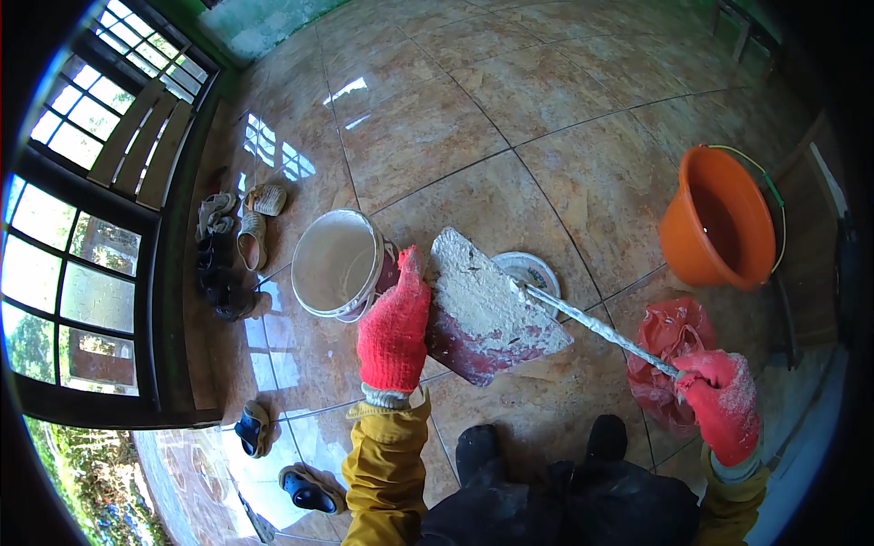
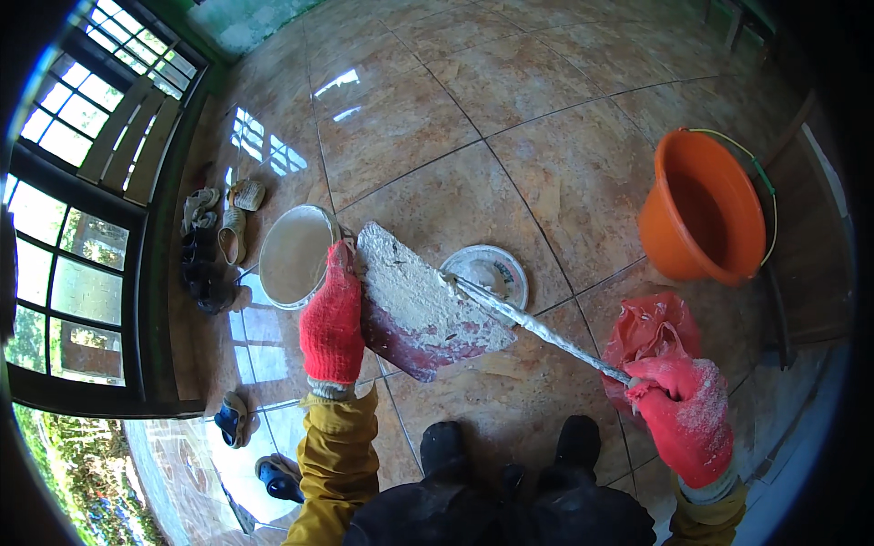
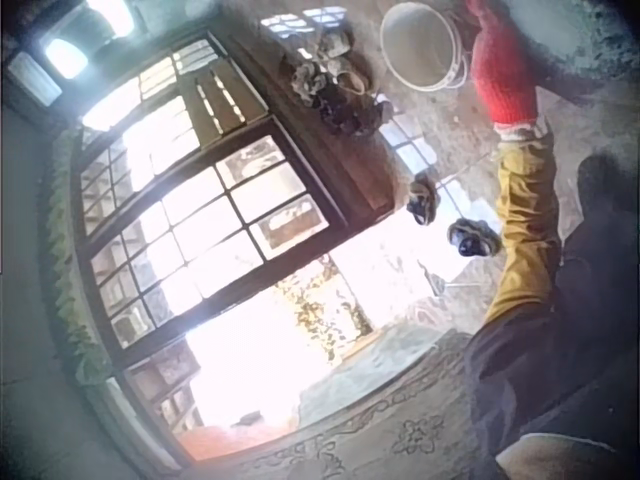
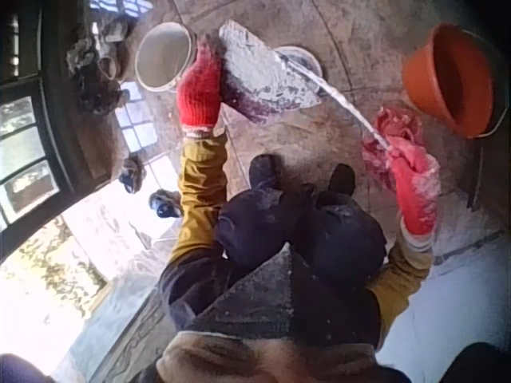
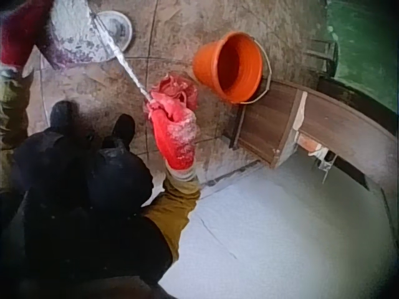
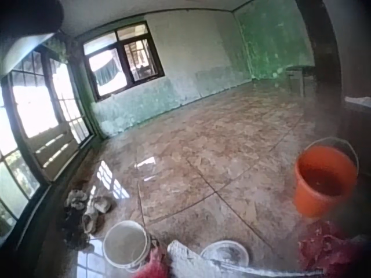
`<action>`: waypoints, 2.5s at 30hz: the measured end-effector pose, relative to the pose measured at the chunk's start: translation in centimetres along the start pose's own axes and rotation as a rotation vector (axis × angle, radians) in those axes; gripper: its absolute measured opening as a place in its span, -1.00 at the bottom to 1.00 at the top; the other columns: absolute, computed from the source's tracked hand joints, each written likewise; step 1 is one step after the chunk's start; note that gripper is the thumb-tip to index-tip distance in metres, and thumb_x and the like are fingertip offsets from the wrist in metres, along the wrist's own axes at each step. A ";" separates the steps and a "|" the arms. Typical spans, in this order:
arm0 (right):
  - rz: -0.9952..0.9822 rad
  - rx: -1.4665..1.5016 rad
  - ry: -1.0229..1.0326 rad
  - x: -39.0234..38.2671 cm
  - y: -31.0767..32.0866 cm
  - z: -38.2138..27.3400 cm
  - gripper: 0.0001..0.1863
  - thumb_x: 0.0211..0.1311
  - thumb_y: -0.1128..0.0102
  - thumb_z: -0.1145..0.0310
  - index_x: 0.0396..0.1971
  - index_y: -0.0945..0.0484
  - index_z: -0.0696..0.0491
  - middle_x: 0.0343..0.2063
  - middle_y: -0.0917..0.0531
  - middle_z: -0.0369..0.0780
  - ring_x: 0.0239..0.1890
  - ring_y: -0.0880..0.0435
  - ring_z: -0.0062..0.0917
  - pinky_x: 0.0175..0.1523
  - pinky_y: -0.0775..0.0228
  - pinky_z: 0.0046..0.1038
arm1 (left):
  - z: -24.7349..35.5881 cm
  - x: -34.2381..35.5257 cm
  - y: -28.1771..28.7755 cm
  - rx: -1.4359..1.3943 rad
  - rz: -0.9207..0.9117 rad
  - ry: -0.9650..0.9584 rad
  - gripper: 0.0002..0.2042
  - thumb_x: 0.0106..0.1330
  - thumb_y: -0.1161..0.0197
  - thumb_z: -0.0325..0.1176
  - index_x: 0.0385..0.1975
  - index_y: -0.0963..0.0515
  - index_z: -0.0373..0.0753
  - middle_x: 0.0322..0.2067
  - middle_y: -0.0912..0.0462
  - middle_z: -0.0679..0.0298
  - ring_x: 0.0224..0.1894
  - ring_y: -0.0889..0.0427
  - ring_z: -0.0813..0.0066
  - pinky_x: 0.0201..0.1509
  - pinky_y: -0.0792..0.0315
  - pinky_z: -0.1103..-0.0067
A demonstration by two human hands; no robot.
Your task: The person mixes white putty in a bucket and on a lid using a metal tool, and then applies the putty to a wall using a putty knife.
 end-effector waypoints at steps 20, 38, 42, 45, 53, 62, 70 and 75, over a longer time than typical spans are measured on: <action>0.029 0.013 0.238 0.8 -2.9 1.8 -0.80 -0.07 -0.14 0.70 -0.36 -0.57 0.22 -0.42 -0.62 -0.15 -0.39 -0.62 -0.49 -0.28 -0.46 -0.51 | 0.5 -0.3 -1.4 -0.138 0.233 -0.109 -0.52 0.23 0.09 -0.57 0.22 -0.17 -0.33 0.17 -0.32 0.10 0.17 -0.36 0.27 0.19 -0.25 0.55; -0.023 0.108 0.349 4.1 -3.6 4.9 -0.82 -0.11 -0.10 0.71 -0.46 -0.55 0.14 -0.41 -0.61 -0.21 -0.27 -0.57 -0.47 -0.10 -0.39 -0.49 | 0.2 0.3 -2.0 -0.405 0.043 -0.289 -0.54 0.31 0.14 -0.42 0.24 -0.10 -0.28 0.20 -0.24 0.05 0.21 -0.31 0.21 0.23 -0.21 0.53; -0.054 0.135 0.311 4.4 -3.7 5.7 -0.82 -0.10 -0.11 0.70 -0.46 -0.55 0.14 -0.41 -0.60 -0.23 -0.26 -0.57 -0.48 -0.10 -0.39 -0.50 | 0.3 0.4 -1.9 -0.471 0.000 -0.315 -0.53 0.27 0.10 -0.45 0.22 -0.12 -0.34 0.19 -0.25 0.01 0.22 -0.29 0.15 0.24 -0.19 0.49; -0.029 0.196 0.288 4.7 -3.3 6.8 -0.82 -0.10 -0.11 0.71 -0.47 -0.56 0.13 -0.41 -0.60 -0.24 -0.27 -0.57 -0.48 -0.12 -0.41 -0.51 | 0.0 0.2 -2.2 -0.452 0.009 -0.368 -0.52 0.27 0.10 -0.44 0.22 -0.12 -0.35 0.20 -0.24 0.01 0.23 -0.28 0.15 0.24 -0.19 0.48; -0.008 0.052 0.430 4.3 -2.6 7.0 -0.81 -0.17 -0.12 0.76 -0.51 -0.53 0.17 -0.48 -0.57 -0.23 -0.34 -0.55 -0.51 -0.24 -0.42 -0.53 | -0.1 0.3 -2.5 -0.505 0.008 -0.397 -0.50 0.28 0.07 -0.40 0.22 -0.10 -0.35 0.22 -0.21 0.00 0.24 -0.27 0.15 0.23 -0.20 0.49; -0.123 0.377 0.028 2.1 -5.8 6.4 -0.77 0.06 -0.10 0.66 -0.25 -0.49 0.13 -0.39 -0.55 -0.28 -0.37 -0.55 -0.64 -0.40 -0.44 -0.63 | 0.3 0.3 -2.9 -0.549 0.074 -0.349 -0.48 0.21 0.00 -0.44 0.20 -0.11 -0.39 0.21 -0.20 -0.06 0.24 -0.26 0.10 0.24 -0.18 0.48; -0.269 0.493 0.061 1.4 -9.9 4.0 -0.76 0.10 -0.11 0.62 -0.21 -0.47 0.08 -0.36 -0.52 -0.29 -0.45 -0.50 -0.69 -0.45 -0.42 -0.63 | 1.7 -1.0 -5.6 -1.258 -0.113 0.106 -0.47 0.25 -0.05 -0.38 0.22 -0.12 -0.33 0.03 -0.35 0.05 0.02 -0.41 0.27 0.04 -0.30 0.56; -0.291 0.551 0.141 0.8 -12.2 4.6 -0.74 0.10 -0.12 0.61 -0.20 -0.46 0.02 -0.38 -0.51 -0.29 -0.46 -0.48 -0.69 -0.46 -0.41 -0.62 | 2.0 -2.9 -10.0 -2.087 -0.152 0.224 -0.45 0.30 -0.04 -0.09 0.23 -0.09 -0.10 -0.42 -0.38 0.45 -0.50 -0.34 0.65 -0.48 -0.27 0.71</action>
Point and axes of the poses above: each hand's wrist, its own x-axis towards the middle knuckle, its own y-axis out of the back of the hand, z = x × y, the point moved 4 cm from there along x, towards the middle knuckle
